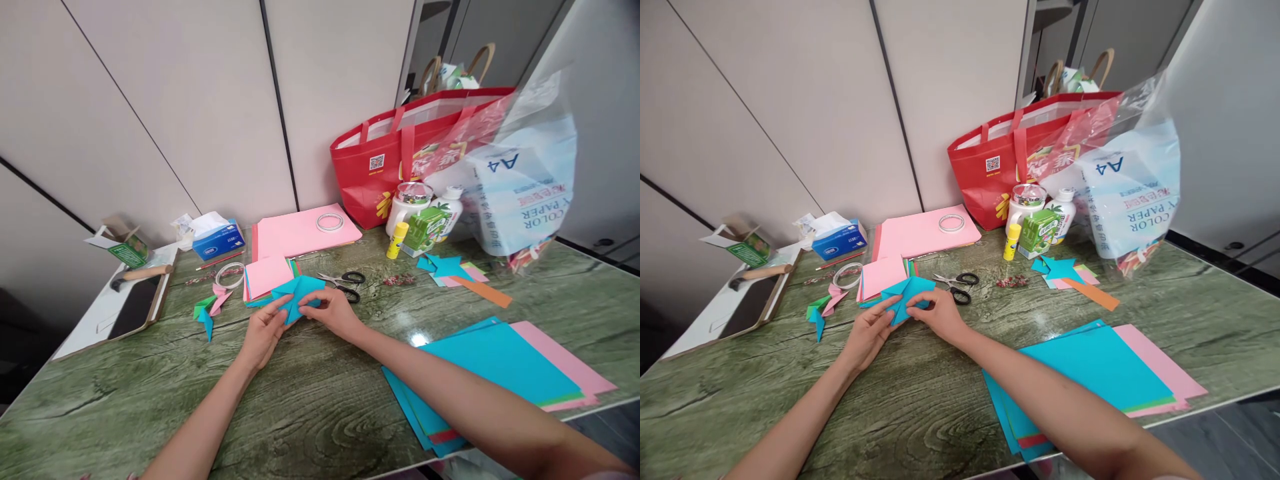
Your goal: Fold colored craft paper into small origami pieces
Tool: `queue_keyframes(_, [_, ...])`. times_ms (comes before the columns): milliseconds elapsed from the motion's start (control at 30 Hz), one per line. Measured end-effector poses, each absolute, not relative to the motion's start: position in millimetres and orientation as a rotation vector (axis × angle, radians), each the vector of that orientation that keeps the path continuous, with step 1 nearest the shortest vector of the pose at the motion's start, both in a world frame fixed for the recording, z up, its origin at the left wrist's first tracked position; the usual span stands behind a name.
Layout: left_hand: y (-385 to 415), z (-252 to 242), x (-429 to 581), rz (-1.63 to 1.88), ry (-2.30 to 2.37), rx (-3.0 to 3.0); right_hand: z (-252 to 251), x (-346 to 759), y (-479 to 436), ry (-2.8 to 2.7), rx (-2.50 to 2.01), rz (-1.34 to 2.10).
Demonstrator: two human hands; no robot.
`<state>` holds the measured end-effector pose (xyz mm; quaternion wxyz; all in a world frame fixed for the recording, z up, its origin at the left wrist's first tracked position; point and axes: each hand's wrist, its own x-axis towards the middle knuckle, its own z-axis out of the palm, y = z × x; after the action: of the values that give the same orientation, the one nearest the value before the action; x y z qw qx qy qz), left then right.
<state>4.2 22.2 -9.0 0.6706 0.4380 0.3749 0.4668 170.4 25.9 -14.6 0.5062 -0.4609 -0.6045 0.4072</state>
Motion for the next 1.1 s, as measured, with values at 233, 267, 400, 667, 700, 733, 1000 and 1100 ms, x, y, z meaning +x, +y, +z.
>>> queue_keyframes(233, [21.5, -7.4, 5.4, 1.049, 0.927, 1.023, -20.3, 170.0, 27.8, -1.475, -1.104, 0.975])
queue_keyframes(267, [21.4, -7.6, 5.4, 1.041, 0.951, 1.053, -21.1, 169.9, 28.2, -1.471, -1.101, 0.978])
queue_keyframes(400, [22.1, -10.0, 5.0, 1.046, 1.003, 1.128, -21.5, 169.6, 28.6, -1.457, -1.097, 0.990])
queue_keyframes(667, [21.0, -10.0, 5.0, 1.020, 0.995, 1.082, -20.0, 170.2, 30.8, -1.437, -1.079, 1.091])
queue_keyframes(700, [20.6, -9.3, 5.2, 1.019, 0.989, 1.072, -20.4, 170.4, 31.0, -1.439, -1.076, 1.105])
queue_keyframes(733, [20.2, -8.6, 5.4, 1.021, 0.982, 1.064, -20.9, 170.7, 31.1, -1.444, -1.076, 1.109])
queue_keyframes(1000, [20.1, -5.2, 5.8, 1.061, 1.007, 1.077, -24.7, 172.9, 31.6, -1.429, -1.057, 1.164])
queue_keyframes(1100, [21.9, -4.6, 4.9, 1.074, 1.002, 1.049, -24.8, 174.0, 33.2, -1.318, -0.992, 1.328])
